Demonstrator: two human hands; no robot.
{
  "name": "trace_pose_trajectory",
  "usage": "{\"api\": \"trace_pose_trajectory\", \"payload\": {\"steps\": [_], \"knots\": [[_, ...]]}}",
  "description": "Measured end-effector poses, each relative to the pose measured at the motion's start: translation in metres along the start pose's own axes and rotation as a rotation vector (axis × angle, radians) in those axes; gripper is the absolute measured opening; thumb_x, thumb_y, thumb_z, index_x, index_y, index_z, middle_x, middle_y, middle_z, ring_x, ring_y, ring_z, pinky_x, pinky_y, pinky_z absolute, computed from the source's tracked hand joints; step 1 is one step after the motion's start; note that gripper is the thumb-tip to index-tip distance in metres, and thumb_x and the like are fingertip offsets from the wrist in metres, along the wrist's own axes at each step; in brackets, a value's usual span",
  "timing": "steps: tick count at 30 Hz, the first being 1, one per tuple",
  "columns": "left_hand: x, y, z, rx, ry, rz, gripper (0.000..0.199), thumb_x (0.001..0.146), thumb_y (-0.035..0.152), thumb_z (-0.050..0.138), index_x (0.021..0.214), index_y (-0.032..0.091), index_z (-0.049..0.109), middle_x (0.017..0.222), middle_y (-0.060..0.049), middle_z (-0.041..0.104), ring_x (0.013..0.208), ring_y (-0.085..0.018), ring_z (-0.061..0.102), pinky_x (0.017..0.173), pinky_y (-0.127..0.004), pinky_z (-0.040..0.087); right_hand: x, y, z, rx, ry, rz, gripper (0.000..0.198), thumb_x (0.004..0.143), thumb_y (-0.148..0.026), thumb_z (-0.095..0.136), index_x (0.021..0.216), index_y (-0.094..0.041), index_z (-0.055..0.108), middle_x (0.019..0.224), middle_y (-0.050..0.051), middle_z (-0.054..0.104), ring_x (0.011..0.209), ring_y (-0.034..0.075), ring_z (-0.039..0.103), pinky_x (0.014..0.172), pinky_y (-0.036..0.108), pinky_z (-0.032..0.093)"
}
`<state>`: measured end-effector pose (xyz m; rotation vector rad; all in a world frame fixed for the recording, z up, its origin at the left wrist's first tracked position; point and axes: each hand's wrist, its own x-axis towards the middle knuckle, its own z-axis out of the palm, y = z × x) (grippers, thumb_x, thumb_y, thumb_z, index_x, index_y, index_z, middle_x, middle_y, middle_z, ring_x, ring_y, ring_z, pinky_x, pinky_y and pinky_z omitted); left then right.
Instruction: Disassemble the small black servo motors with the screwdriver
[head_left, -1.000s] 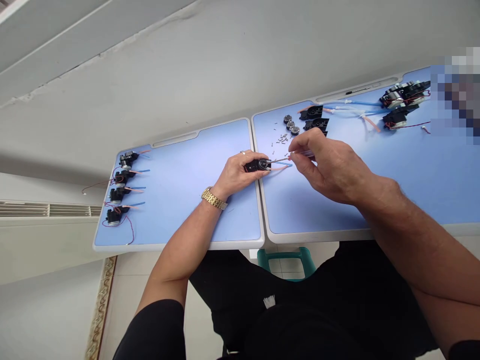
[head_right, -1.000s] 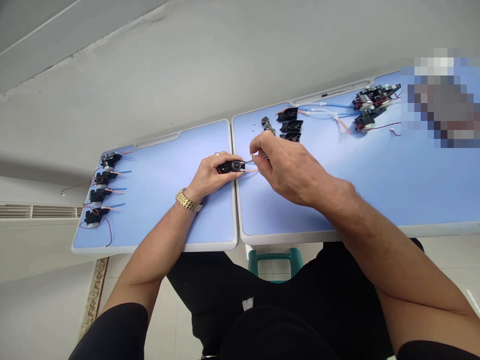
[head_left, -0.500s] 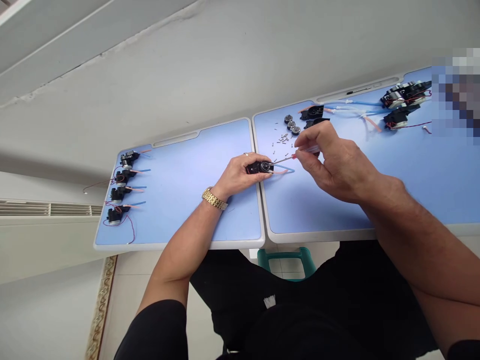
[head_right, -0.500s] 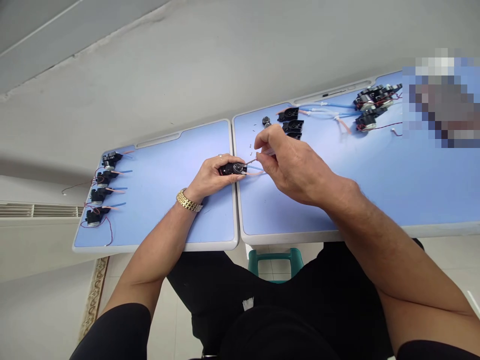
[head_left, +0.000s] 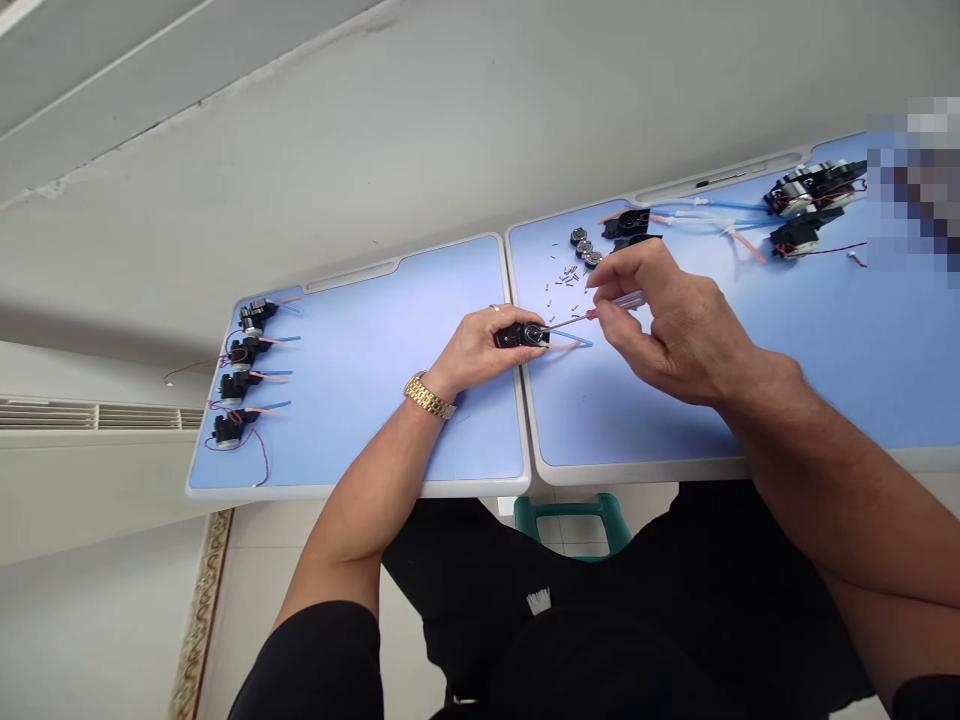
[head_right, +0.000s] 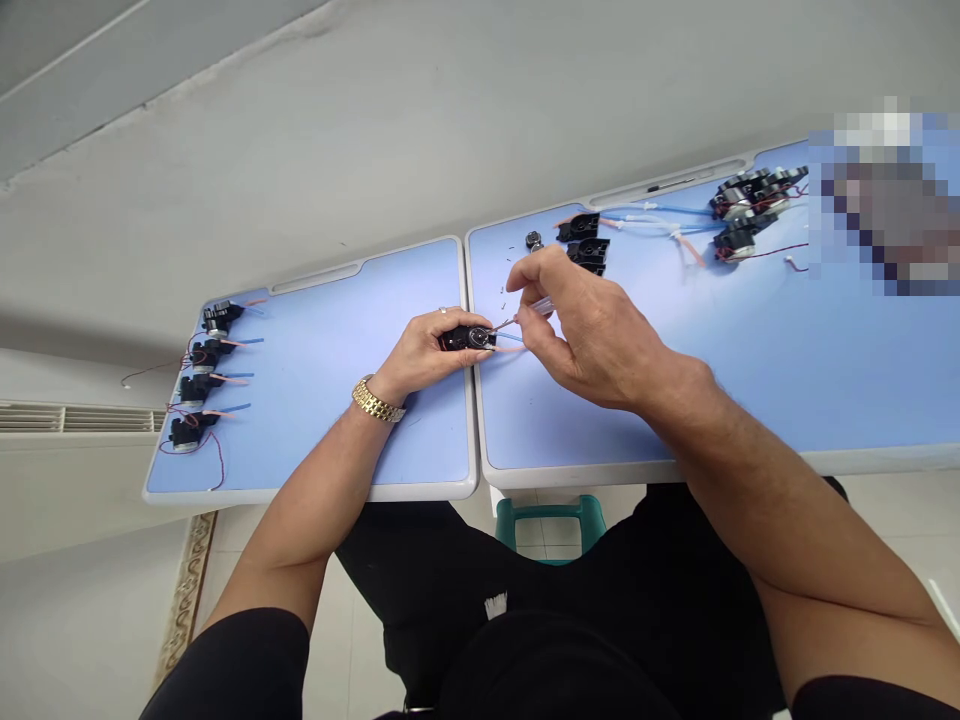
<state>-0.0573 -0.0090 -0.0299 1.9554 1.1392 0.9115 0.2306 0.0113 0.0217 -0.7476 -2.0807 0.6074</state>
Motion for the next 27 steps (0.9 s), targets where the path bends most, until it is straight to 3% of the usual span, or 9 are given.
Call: {"api": "trace_pose_trajectory", "payload": {"steps": [2, 5, 7, 11, 13, 16, 19, 23, 27], "knots": [[0.0001, 0.0001, -0.0001, 0.015, 0.000, -0.011, 0.036, 0.097, 0.048, 0.096, 0.126, 0.027, 0.088, 0.121, -0.008, 0.088, 0.109, -0.025, 0.081, 0.105, -0.042, 0.063, 0.0009, 0.0020, 0.0008, -0.039, 0.014, 0.021, 0.012, 0.109, -0.036, 0.069, 0.120, -0.031, 0.067, 0.096, 0.002, 0.080, 0.078, 0.026, 0.078, 0.070, 0.040, 0.060], [0.0003, 0.0000, -0.0003, 0.034, -0.003, -0.040, 0.037, 0.097, 0.049, 0.095, 0.126, 0.028, 0.089, 0.121, -0.008, 0.088, 0.109, -0.025, 0.080, 0.105, -0.043, 0.064, 0.0006, 0.0029, 0.0014, -0.076, 0.032, 0.028, 0.014, 0.113, -0.043, 0.066, 0.108, -0.030, 0.065, 0.084, 0.001, 0.076, 0.069, 0.024, 0.074, 0.063, 0.039, 0.055], [0.0003, -0.0001, -0.0003, 0.033, -0.001, -0.049, 0.037, 0.097, 0.049, 0.095, 0.126, 0.028, 0.089, 0.121, -0.008, 0.088, 0.108, -0.025, 0.080, 0.104, -0.043, 0.064, -0.0005, 0.0007, 0.0008, -0.064, 0.023, 0.004, 0.005, 0.112, -0.034, 0.063, 0.114, -0.030, 0.065, 0.094, 0.003, 0.079, 0.079, 0.026, 0.078, 0.069, 0.042, 0.059], [0.0003, -0.0006, -0.0004, 0.020, 0.002, -0.029, 0.035, 0.097, 0.048, 0.095, 0.125, 0.028, 0.089, 0.119, -0.008, 0.088, 0.107, -0.024, 0.080, 0.101, -0.042, 0.064, -0.0018, -0.0022, -0.0005, -0.064, -0.008, 0.008, 0.018, 0.111, -0.027, 0.063, 0.127, -0.032, 0.065, 0.121, 0.010, 0.083, 0.097, 0.029, 0.082, 0.080, 0.045, 0.063], [0.0002, -0.0008, -0.0004, 0.019, 0.001, -0.015, 0.035, 0.098, 0.048, 0.095, 0.125, 0.027, 0.089, 0.119, -0.008, 0.088, 0.107, -0.024, 0.080, 0.102, -0.042, 0.063, -0.0014, 0.0003, 0.0005, -0.073, 0.012, 0.015, 0.009, 0.111, -0.035, 0.069, 0.120, -0.032, 0.067, 0.109, 0.007, 0.083, 0.087, 0.028, 0.079, 0.075, 0.043, 0.060], [0.0003, -0.0012, -0.0003, 0.021, 0.002, -0.016, 0.036, 0.097, 0.049, 0.095, 0.125, 0.028, 0.089, 0.120, -0.008, 0.088, 0.108, -0.025, 0.080, 0.103, -0.042, 0.063, -0.0012, 0.0042, 0.0025, -0.095, 0.041, 0.020, 0.014, 0.112, -0.043, 0.070, 0.106, -0.031, 0.067, 0.085, 0.002, 0.076, 0.073, 0.026, 0.072, 0.069, 0.042, 0.056], [0.0004, -0.0011, 0.0001, 0.011, 0.001, -0.034, 0.035, 0.097, 0.048, 0.095, 0.125, 0.028, 0.089, 0.121, -0.008, 0.088, 0.109, -0.025, 0.080, 0.104, -0.043, 0.063, -0.0024, 0.0022, 0.0028, -0.055, 0.031, 0.028, 0.006, 0.113, -0.036, 0.065, 0.116, -0.033, 0.069, 0.100, 0.004, 0.079, 0.086, 0.029, 0.077, 0.077, 0.047, 0.062], [0.0007, -0.0005, 0.0006, 0.007, -0.002, -0.051, 0.036, 0.096, 0.047, 0.096, 0.125, 0.027, 0.089, 0.120, -0.008, 0.088, 0.107, -0.024, 0.080, 0.103, -0.042, 0.063, -0.0029, -0.0009, 0.0016, -0.032, 0.016, 0.051, 0.019, 0.111, -0.038, 0.071, 0.130, -0.035, 0.069, 0.121, 0.009, 0.082, 0.100, 0.032, 0.081, 0.083, 0.048, 0.066], [0.0007, -0.0001, 0.0003, 0.025, -0.005, -0.041, 0.036, 0.096, 0.048, 0.096, 0.124, 0.027, 0.089, 0.121, -0.008, 0.088, 0.108, -0.025, 0.080, 0.103, -0.042, 0.063, -0.0010, 0.0058, 0.0022, -0.096, 0.036, 0.054, 0.018, 0.111, -0.047, 0.074, 0.112, -0.030, 0.070, 0.094, 0.005, 0.080, 0.079, 0.027, 0.077, 0.070, 0.043, 0.060]]}}
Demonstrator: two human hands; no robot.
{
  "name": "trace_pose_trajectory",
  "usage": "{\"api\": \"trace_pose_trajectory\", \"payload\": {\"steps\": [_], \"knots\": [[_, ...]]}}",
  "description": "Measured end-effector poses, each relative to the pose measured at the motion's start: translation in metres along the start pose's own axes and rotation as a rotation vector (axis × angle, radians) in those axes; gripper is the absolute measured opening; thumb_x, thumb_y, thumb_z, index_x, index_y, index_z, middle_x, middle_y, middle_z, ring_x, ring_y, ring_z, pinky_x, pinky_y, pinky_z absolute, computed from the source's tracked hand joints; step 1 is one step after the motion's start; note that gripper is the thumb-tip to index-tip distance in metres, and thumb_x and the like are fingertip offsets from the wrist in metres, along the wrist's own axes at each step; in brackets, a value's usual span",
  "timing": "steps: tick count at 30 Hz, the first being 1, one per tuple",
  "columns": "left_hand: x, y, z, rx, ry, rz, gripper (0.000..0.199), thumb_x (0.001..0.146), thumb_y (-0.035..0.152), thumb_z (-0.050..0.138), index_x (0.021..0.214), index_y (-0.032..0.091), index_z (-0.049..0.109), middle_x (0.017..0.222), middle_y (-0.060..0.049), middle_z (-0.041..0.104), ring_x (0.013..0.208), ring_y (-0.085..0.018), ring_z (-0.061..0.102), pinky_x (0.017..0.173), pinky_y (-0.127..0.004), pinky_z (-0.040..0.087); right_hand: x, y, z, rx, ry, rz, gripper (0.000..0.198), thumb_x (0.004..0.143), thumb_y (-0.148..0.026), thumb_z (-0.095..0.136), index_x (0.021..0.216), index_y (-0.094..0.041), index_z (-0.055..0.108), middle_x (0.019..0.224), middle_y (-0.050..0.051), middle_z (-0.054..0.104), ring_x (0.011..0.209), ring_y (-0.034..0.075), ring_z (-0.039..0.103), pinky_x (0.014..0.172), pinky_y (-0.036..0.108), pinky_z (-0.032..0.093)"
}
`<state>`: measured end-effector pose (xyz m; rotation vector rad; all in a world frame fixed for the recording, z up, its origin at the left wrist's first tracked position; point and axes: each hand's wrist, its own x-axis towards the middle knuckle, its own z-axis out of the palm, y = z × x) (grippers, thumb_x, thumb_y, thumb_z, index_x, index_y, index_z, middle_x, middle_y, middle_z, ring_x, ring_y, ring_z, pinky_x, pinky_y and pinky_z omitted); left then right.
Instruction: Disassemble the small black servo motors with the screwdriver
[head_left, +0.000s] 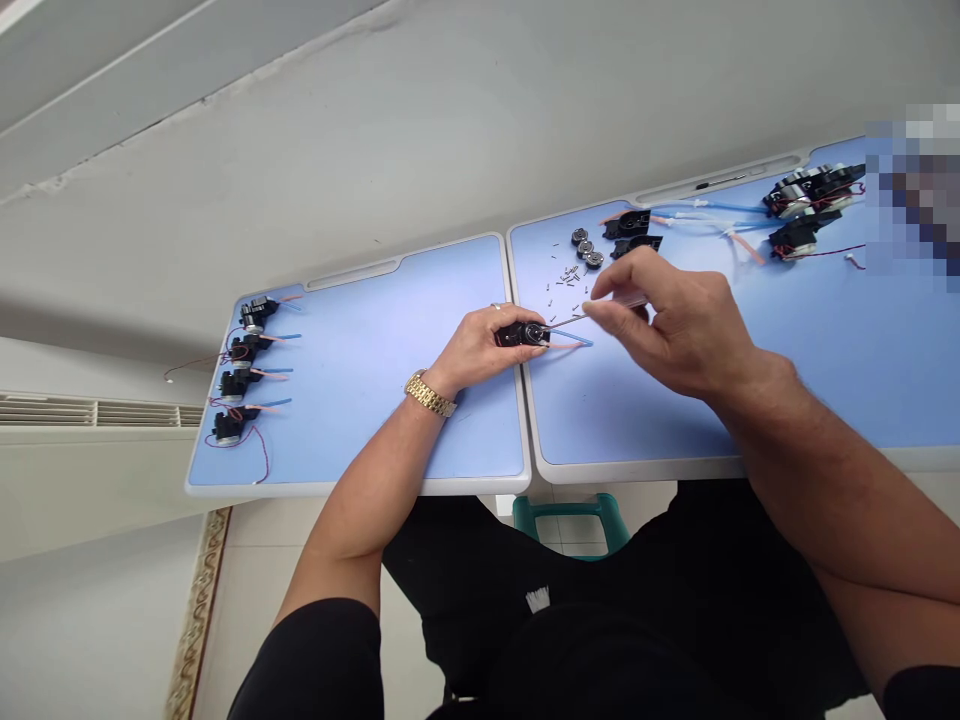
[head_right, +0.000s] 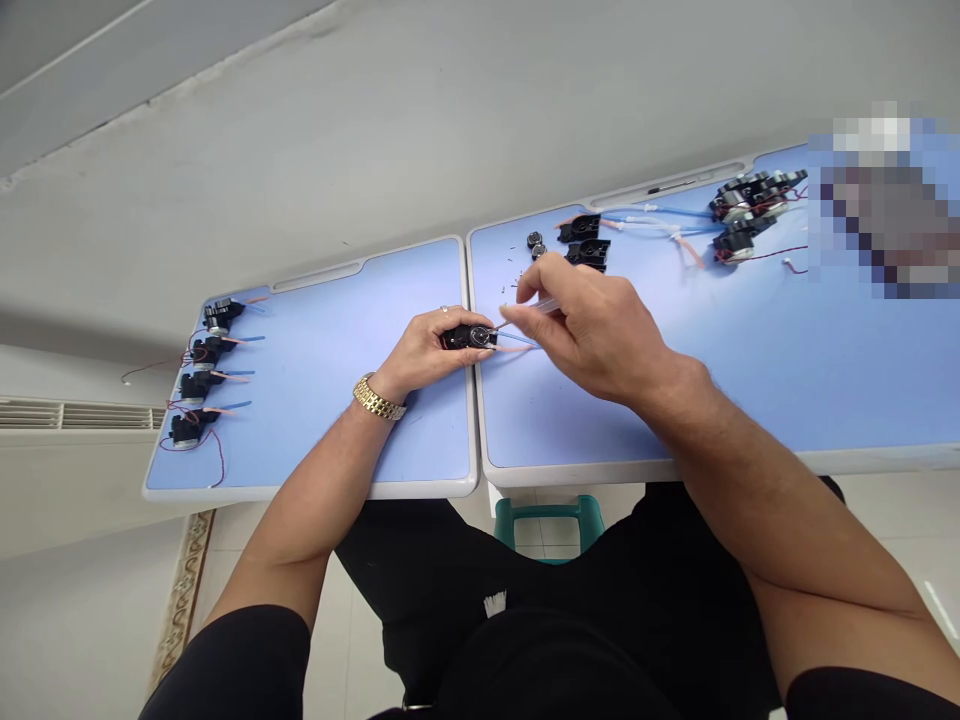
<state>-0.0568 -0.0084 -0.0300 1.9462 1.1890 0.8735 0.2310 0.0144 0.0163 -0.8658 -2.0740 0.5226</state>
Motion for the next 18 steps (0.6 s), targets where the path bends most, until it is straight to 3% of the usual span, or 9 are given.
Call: {"api": "trace_pose_trajectory", "payload": {"steps": [2, 4, 8, 10, 13, 15, 18], "knots": [[-0.0005, 0.0002, -0.0001, 0.005, 0.002, 0.011, 0.035, 0.097, 0.047, 0.095, 0.125, 0.026, 0.089, 0.121, -0.008, 0.088, 0.108, -0.024, 0.080, 0.103, -0.041, 0.063, 0.0004, 0.0014, 0.0003, -0.005, 0.007, -0.023, 0.015, 0.113, -0.043, 0.069, 0.108, -0.030, 0.069, 0.089, 0.003, 0.078, 0.078, 0.027, 0.075, 0.071, 0.042, 0.060], [-0.0010, 0.0003, -0.0002, 0.004, 0.006, 0.015, 0.034, 0.098, 0.045, 0.094, 0.126, 0.026, 0.088, 0.122, -0.008, 0.088, 0.109, -0.024, 0.080, 0.103, -0.040, 0.062, -0.0001, -0.0005, -0.0006, 0.028, -0.005, -0.043, 0.007, 0.112, -0.034, 0.066, 0.116, -0.030, 0.069, 0.099, 0.005, 0.080, 0.087, 0.028, 0.078, 0.077, 0.045, 0.063], [-0.0013, 0.0004, -0.0005, 0.006, 0.000, -0.001, 0.034, 0.098, 0.044, 0.094, 0.127, 0.026, 0.088, 0.122, -0.008, 0.088, 0.110, -0.023, 0.080, 0.105, -0.040, 0.063, -0.0009, -0.0047, -0.0024, 0.048, -0.023, -0.074, 0.020, 0.109, -0.027, 0.066, 0.129, -0.031, 0.068, 0.118, 0.009, 0.082, 0.098, 0.030, 0.080, 0.086, 0.049, 0.065], [-0.0010, 0.0005, -0.0008, 0.009, -0.004, -0.002, 0.035, 0.098, 0.044, 0.095, 0.127, 0.027, 0.088, 0.122, -0.007, 0.088, 0.110, -0.023, 0.080, 0.105, -0.040, 0.063, -0.0009, -0.0028, -0.0016, -0.005, -0.006, -0.064, 0.011, 0.111, -0.036, 0.070, 0.121, -0.031, 0.070, 0.107, 0.006, 0.082, 0.088, 0.029, 0.078, 0.079, 0.046, 0.062], [-0.0007, 0.0010, -0.0010, 0.005, -0.003, 0.009, 0.034, 0.098, 0.044, 0.094, 0.126, 0.026, 0.088, 0.122, -0.008, 0.088, 0.110, -0.023, 0.080, 0.104, -0.040, 0.063, -0.0014, 0.0009, 0.0002, -0.051, 0.015, -0.062, 0.014, 0.113, -0.044, 0.070, 0.109, -0.030, 0.071, 0.086, 0.002, 0.076, 0.072, 0.025, 0.071, 0.068, 0.042, 0.055], [-0.0009, 0.0015, -0.0009, 0.006, -0.001, 0.012, 0.034, 0.098, 0.043, 0.094, 0.127, 0.026, 0.088, 0.122, -0.008, 0.088, 0.110, -0.023, 0.080, 0.104, -0.040, 0.063, -0.0022, 0.0002, 0.0006, -0.020, 0.001, -0.062, 0.008, 0.115, -0.035, 0.065, 0.115, -0.031, 0.071, 0.093, 0.003, 0.078, 0.080, 0.026, 0.074, 0.073, 0.043, 0.059], [-0.0013, 0.0019, -0.0006, 0.022, 0.000, -0.004, 0.034, 0.099, 0.043, 0.093, 0.127, 0.026, 0.088, 0.122, -0.008, 0.088, 0.108, -0.023, 0.080, 0.103, -0.039, 0.063, -0.0028, -0.0035, -0.0001, 0.035, -0.002, -0.106, 0.022, 0.111, -0.026, 0.063, 0.132, -0.032, 0.067, 0.114, 0.007, 0.080, 0.099, 0.029, 0.081, 0.085, 0.047, 0.066]]}}
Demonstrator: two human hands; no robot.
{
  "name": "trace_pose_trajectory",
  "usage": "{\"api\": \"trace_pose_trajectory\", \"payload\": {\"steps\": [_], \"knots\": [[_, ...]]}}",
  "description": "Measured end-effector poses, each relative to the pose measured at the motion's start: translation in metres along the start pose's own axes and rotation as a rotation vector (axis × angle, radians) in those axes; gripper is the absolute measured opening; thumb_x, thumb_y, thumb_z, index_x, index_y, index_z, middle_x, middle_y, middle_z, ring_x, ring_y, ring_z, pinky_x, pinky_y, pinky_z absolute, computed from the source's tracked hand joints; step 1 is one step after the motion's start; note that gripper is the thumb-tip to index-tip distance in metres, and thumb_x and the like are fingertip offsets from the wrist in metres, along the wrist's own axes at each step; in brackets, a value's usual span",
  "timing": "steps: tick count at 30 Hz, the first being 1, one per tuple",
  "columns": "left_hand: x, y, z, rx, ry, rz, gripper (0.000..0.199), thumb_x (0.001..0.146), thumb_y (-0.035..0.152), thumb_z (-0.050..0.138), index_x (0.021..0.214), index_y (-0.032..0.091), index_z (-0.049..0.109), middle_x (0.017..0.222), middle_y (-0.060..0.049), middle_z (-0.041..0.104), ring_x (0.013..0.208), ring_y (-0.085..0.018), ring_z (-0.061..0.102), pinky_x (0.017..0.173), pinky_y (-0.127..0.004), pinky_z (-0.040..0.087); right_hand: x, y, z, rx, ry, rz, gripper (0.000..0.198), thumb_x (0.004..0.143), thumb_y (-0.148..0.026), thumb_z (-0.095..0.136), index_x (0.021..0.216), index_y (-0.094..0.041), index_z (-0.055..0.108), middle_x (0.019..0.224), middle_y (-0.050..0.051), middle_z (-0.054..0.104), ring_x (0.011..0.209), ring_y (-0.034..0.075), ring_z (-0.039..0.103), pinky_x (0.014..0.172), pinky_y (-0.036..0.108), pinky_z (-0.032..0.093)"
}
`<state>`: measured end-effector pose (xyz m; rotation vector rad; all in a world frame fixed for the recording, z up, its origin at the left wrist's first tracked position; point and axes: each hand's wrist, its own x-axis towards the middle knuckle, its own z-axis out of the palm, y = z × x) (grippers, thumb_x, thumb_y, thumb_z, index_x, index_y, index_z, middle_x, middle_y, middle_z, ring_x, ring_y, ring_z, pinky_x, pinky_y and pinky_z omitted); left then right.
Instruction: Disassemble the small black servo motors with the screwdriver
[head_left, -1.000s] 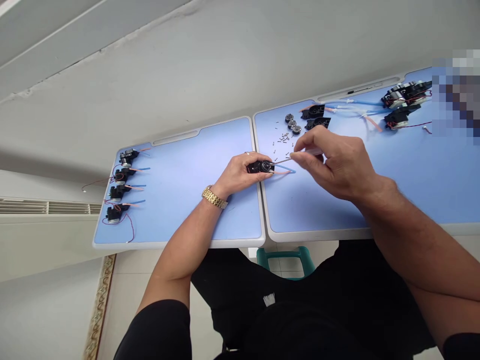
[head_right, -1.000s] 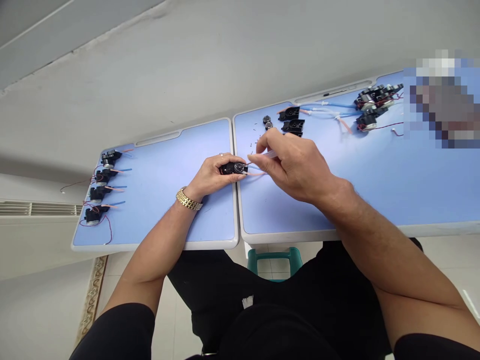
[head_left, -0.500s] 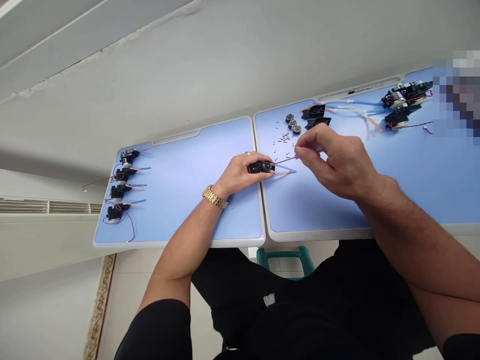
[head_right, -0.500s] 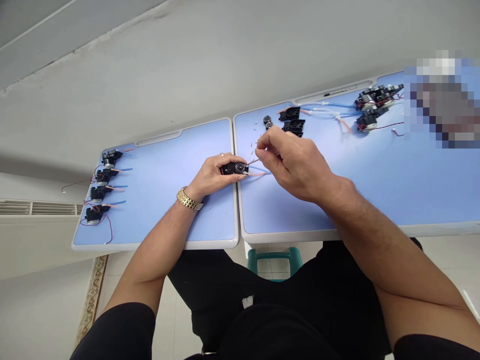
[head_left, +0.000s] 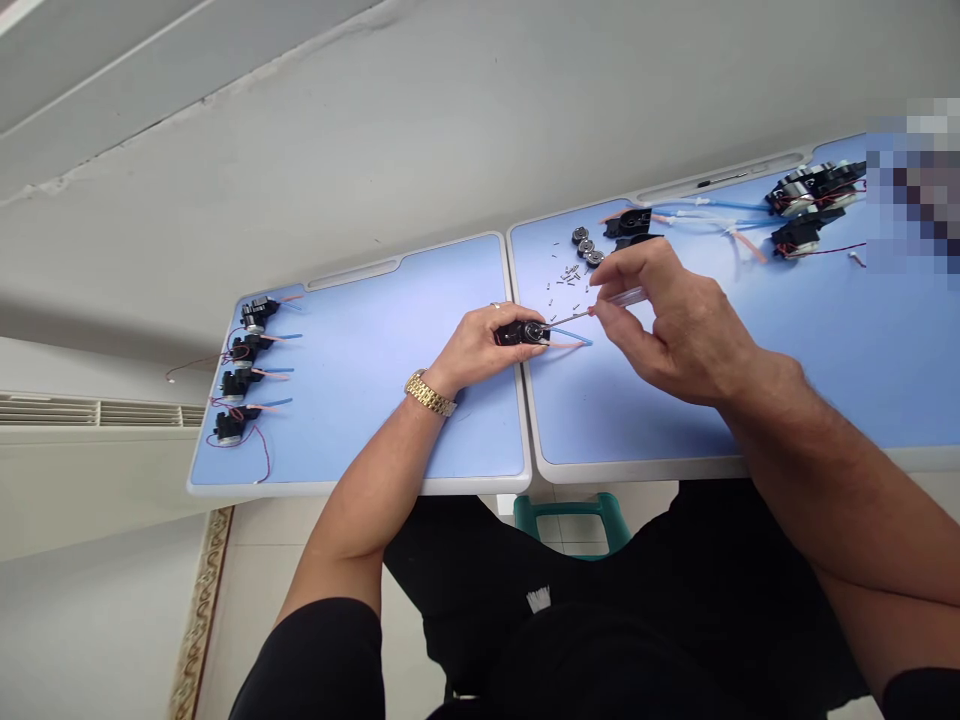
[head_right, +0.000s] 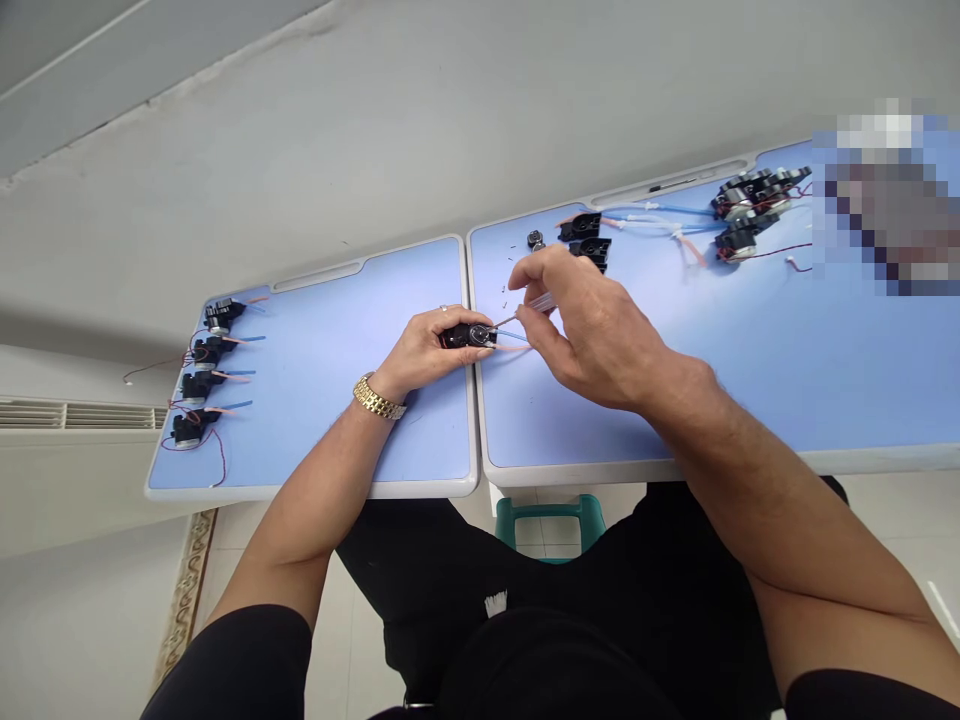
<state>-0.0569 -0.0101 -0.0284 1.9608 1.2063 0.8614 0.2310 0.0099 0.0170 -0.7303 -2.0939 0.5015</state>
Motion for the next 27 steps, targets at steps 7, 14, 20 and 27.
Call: {"api": "trace_pose_trajectory", "payload": {"steps": [7, 14, 20, 27], "knots": [[0.0005, -0.0005, -0.0002, 0.001, 0.003, 0.011, 0.035, 0.097, 0.045, 0.094, 0.126, 0.026, 0.089, 0.121, -0.008, 0.088, 0.108, -0.023, 0.079, 0.101, -0.039, 0.062, 0.0008, 0.0065, 0.0007, -0.077, 0.028, 0.051, 0.020, 0.116, -0.048, 0.068, 0.110, -0.029, 0.071, 0.089, 0.003, 0.078, 0.074, 0.026, 0.072, 0.068, 0.042, 0.056], [0.0001, 0.0003, 0.0001, -0.016, 0.002, -0.015, 0.035, 0.097, 0.045, 0.094, 0.126, 0.026, 0.088, 0.123, -0.008, 0.088, 0.109, -0.023, 0.079, 0.103, -0.040, 0.063, 0.0009, 0.0014, -0.0006, 0.011, 0.005, 0.004, 0.020, 0.110, -0.029, 0.065, 0.131, -0.031, 0.067, 0.121, 0.009, 0.081, 0.102, 0.031, 0.081, 0.089, 0.050, 0.067], [0.0003, 0.0010, 0.0001, -0.018, 0.004, 0.000, 0.034, 0.097, 0.044, 0.094, 0.125, 0.026, 0.088, 0.120, -0.007, 0.088, 0.107, -0.023, 0.079, 0.102, -0.039, 0.062, 0.0028, 0.0067, 0.0007, -0.054, 0.040, 0.036, 0.010, 0.113, -0.037, 0.067, 0.109, -0.029, 0.071, 0.087, 0.002, 0.076, 0.076, 0.026, 0.074, 0.070, 0.042, 0.058], [-0.0003, 0.0010, 0.0002, 0.006, 0.001, -0.019, 0.034, 0.098, 0.043, 0.094, 0.127, 0.026, 0.088, 0.123, -0.008, 0.088, 0.109, -0.023, 0.080, 0.105, -0.040, 0.063, 0.0038, 0.0033, -0.0010, -0.040, 0.034, -0.034, 0.013, 0.109, -0.033, 0.067, 0.119, -0.027, 0.072, 0.109, 0.006, 0.083, 0.092, 0.028, 0.081, 0.087, 0.049, 0.066]]}}
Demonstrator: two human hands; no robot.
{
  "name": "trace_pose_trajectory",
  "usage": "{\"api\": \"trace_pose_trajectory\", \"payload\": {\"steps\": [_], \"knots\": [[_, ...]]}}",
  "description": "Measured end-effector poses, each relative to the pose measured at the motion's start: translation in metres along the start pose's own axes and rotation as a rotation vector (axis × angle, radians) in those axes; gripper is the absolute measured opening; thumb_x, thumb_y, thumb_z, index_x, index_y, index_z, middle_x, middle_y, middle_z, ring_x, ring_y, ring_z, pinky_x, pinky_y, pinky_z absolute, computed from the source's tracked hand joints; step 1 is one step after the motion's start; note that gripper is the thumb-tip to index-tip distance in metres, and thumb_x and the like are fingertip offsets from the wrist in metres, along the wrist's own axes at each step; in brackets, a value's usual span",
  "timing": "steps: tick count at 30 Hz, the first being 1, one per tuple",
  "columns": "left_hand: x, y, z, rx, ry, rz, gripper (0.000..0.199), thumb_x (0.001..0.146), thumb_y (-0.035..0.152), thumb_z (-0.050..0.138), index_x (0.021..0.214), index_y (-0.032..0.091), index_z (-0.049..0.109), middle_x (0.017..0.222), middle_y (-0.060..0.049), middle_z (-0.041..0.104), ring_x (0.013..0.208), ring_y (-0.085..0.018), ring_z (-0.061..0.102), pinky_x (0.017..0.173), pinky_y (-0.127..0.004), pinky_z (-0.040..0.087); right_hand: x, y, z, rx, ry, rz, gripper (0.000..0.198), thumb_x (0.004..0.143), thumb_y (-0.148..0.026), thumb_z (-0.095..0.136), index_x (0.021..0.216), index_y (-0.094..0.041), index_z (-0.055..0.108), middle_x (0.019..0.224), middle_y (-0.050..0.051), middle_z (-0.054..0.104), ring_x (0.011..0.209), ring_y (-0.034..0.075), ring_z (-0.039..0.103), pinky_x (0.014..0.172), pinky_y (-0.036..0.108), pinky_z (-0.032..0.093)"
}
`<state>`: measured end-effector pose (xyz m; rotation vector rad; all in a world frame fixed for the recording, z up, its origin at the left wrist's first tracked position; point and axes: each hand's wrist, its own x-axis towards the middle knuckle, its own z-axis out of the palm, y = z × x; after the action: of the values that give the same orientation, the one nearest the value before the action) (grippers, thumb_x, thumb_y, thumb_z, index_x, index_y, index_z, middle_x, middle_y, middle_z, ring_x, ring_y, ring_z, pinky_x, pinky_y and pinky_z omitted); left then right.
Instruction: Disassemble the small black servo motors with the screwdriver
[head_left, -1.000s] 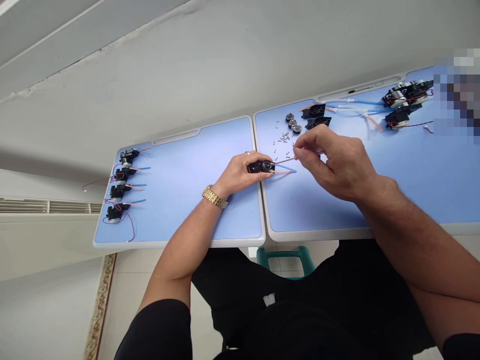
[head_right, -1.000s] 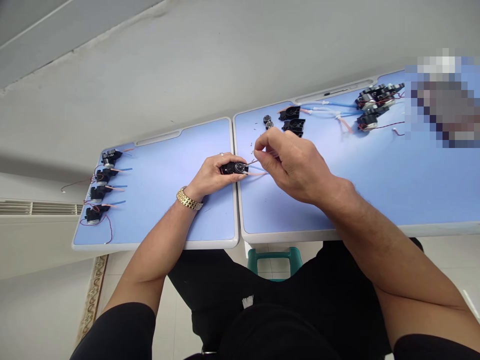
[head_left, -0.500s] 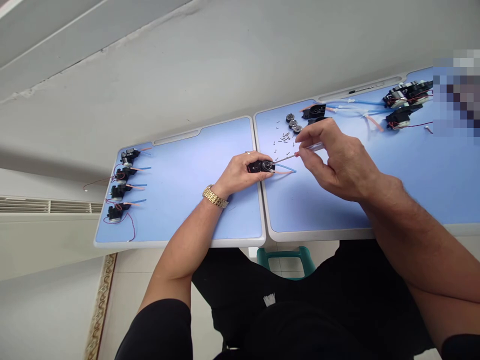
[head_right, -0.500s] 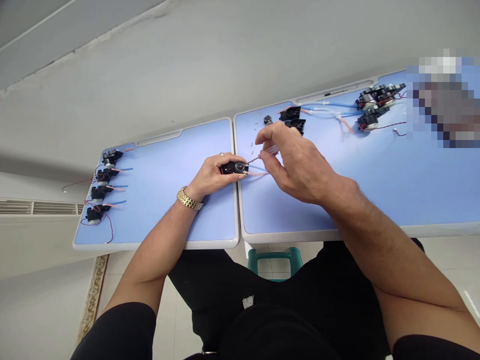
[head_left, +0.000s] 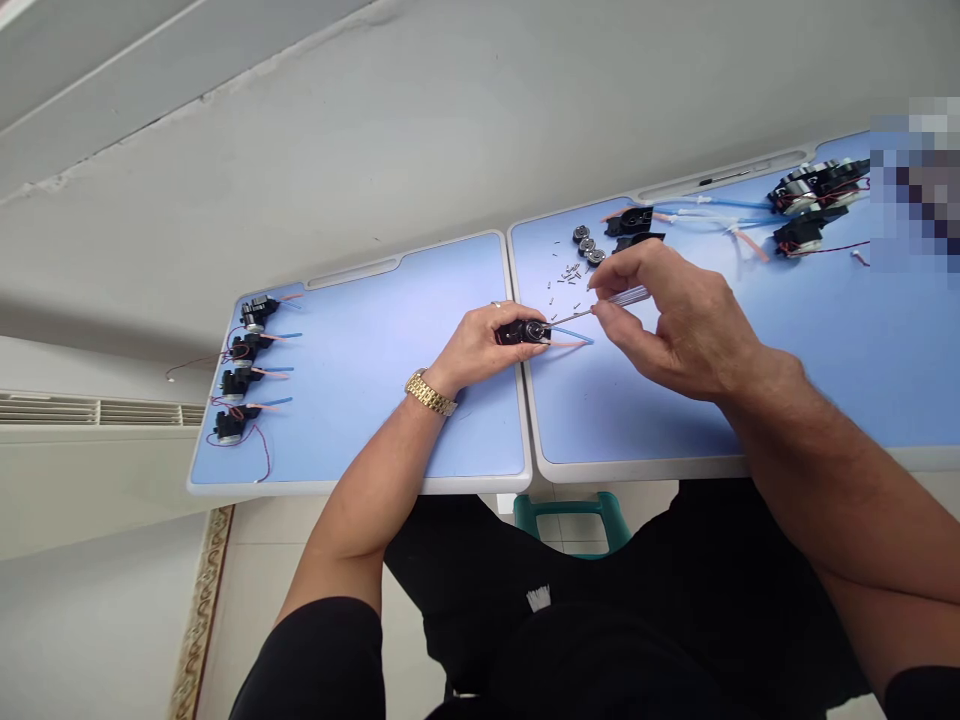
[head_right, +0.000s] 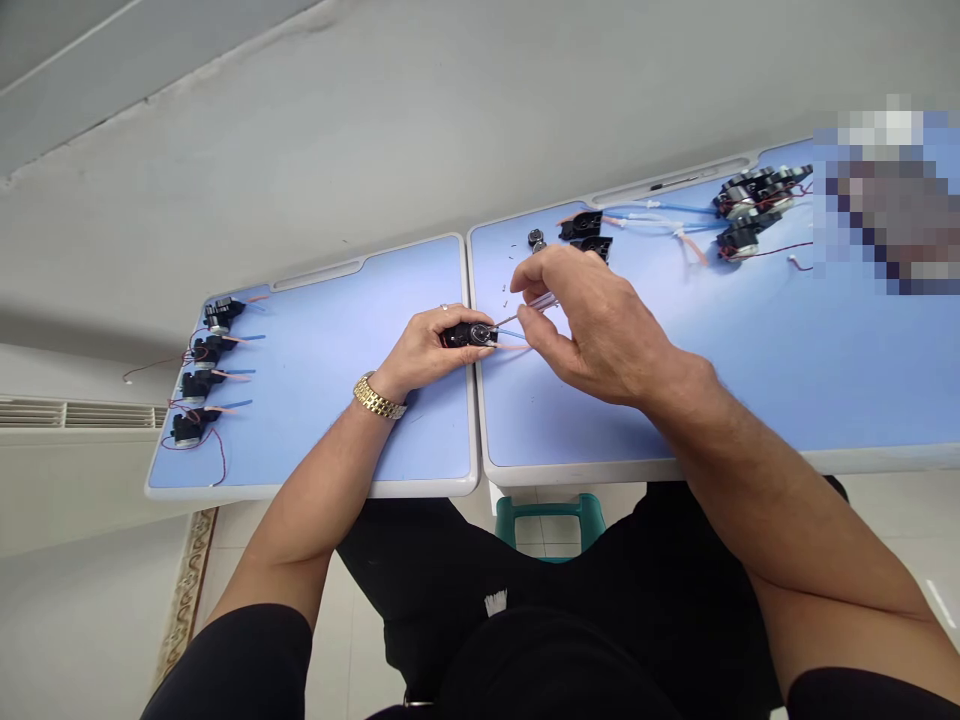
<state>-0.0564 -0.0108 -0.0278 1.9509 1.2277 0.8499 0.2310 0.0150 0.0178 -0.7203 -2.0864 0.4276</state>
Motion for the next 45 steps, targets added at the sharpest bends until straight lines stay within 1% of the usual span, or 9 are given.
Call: {"api": "trace_pose_trajectory", "payload": {"steps": [4, 10, 16, 21, 24, 27, 34, 40, 45], "knots": [[0.0004, 0.0005, -0.0002, -0.001, -0.002, 0.007, 0.034, 0.098, 0.044, 0.093, 0.126, 0.026, 0.088, 0.123, -0.008, 0.088, 0.110, -0.023, 0.080, 0.104, -0.040, 0.062, -0.0013, 0.0037, 0.0015, -0.067, -0.001, 0.078, 0.019, 0.114, -0.043, 0.065, 0.106, -0.029, 0.074, 0.088, 0.003, 0.079, 0.076, 0.025, 0.075, 0.072, 0.042, 0.060], [0.0003, 0.0010, 0.0007, -0.022, 0.007, -0.009, 0.035, 0.097, 0.047, 0.094, 0.126, 0.027, 0.088, 0.123, -0.008, 0.088, 0.109, -0.024, 0.079, 0.105, -0.041, 0.063, -0.0017, -0.0018, -0.0015, 0.038, -0.018, 0.008, 0.022, 0.107, -0.028, 0.066, 0.129, -0.032, 0.070, 0.117, 0.007, 0.081, 0.098, 0.031, 0.083, 0.085, 0.050, 0.068], [0.0002, 0.0028, 0.0003, -0.005, 0.003, -0.020, 0.035, 0.097, 0.046, 0.093, 0.126, 0.026, 0.088, 0.123, -0.008, 0.088, 0.109, -0.024, 0.079, 0.105, -0.042, 0.063, -0.0027, 0.0018, 0.0006, -0.031, 0.007, 0.079, 0.010, 0.112, -0.041, 0.069, 0.113, -0.032, 0.072, 0.089, 0.002, 0.078, 0.077, 0.027, 0.078, 0.068, 0.043, 0.062], [0.0006, 0.0031, 0.0007, -0.029, 0.004, -0.031, 0.036, 0.097, 0.048, 0.093, 0.125, 0.026, 0.088, 0.124, -0.008, 0.088, 0.109, -0.024, 0.079, 0.104, -0.041, 0.063, -0.0013, -0.0005, 0.0002, 0.029, -0.012, -0.018, 0.020, 0.109, -0.026, 0.067, 0.128, -0.031, 0.069, 0.119, 0.007, 0.083, 0.100, 0.029, 0.084, 0.088, 0.049, 0.069], [0.0007, 0.0028, 0.0007, -0.047, 0.002, -0.015, 0.035, 0.096, 0.046, 0.094, 0.125, 0.026, 0.088, 0.123, -0.008, 0.088, 0.110, -0.024, 0.079, 0.105, -0.041, 0.062, -0.0002, 0.0019, 0.0018, -0.004, 0.031, -0.023, 0.007, 0.110, -0.036, 0.073, 0.113, -0.029, 0.071, 0.101, 0.005, 0.084, 0.083, 0.027, 0.081, 0.076, 0.045, 0.065], [0.0007, 0.0032, 0.0004, -0.039, 0.002, -0.011, 0.034, 0.097, 0.044, 0.093, 0.124, 0.026, 0.088, 0.122, -0.008, 0.088, 0.109, -0.024, 0.079, 0.104, -0.041, 0.062, -0.0005, 0.0050, 0.0036, -0.074, 0.054, 0.039, 0.021, 0.113, -0.045, 0.071, 0.097, -0.030, 0.071, 0.079, 0.001, 0.077, 0.067, 0.024, 0.073, 0.063, 0.042, 0.057], [0.0004, 0.0034, 0.0005, -0.028, 0.007, -0.012, 0.034, 0.098, 0.047, 0.092, 0.124, 0.026, 0.088, 0.122, -0.007, 0.088, 0.108, -0.023, 0.079, 0.101, -0.041, 0.062, -0.0002, -0.0009, 0.0006, 0.023, 0.012, -0.063, 0.021, 0.109, -0.028, 0.067, 0.128, -0.033, 0.073, 0.118, 0.008, 0.085, 0.102, 0.032, 0.083, 0.088, 0.053, 0.070], [0.0007, 0.0023, 0.0001, 0.000, 0.005, -0.003, 0.036, 0.098, 0.049, 0.093, 0.125, 0.027, 0.088, 0.121, -0.008, 0.088, 0.109, -0.024, 0.079, 0.102, -0.041, 0.062, -0.0010, 0.0063, 0.0035, -0.095, 0.050, 0.030, 0.021, 0.114, -0.045, 0.069, 0.099, -0.030, 0.071, 0.079, 0.000, 0.076, 0.065, 0.024, 0.071, 0.061, 0.042, 0.055], [0.0010, 0.0012, 0.0013, -0.047, 0.018, 0.007, 0.036, 0.097, 0.049, 0.093, 0.125, 0.026, 0.088, 0.122, -0.007, 0.088, 0.109, -0.024, 0.079, 0.103, -0.041, 0.062, -0.0006, 0.0005, 0.0029, -0.005, 0.050, -0.101, 0.020, 0.110, -0.023, 0.062, 0.127, -0.028, 0.071, 0.114, 0.008, 0.084, 0.097, 0.027, 0.084, 0.084, 0.045, 0.068]]}}
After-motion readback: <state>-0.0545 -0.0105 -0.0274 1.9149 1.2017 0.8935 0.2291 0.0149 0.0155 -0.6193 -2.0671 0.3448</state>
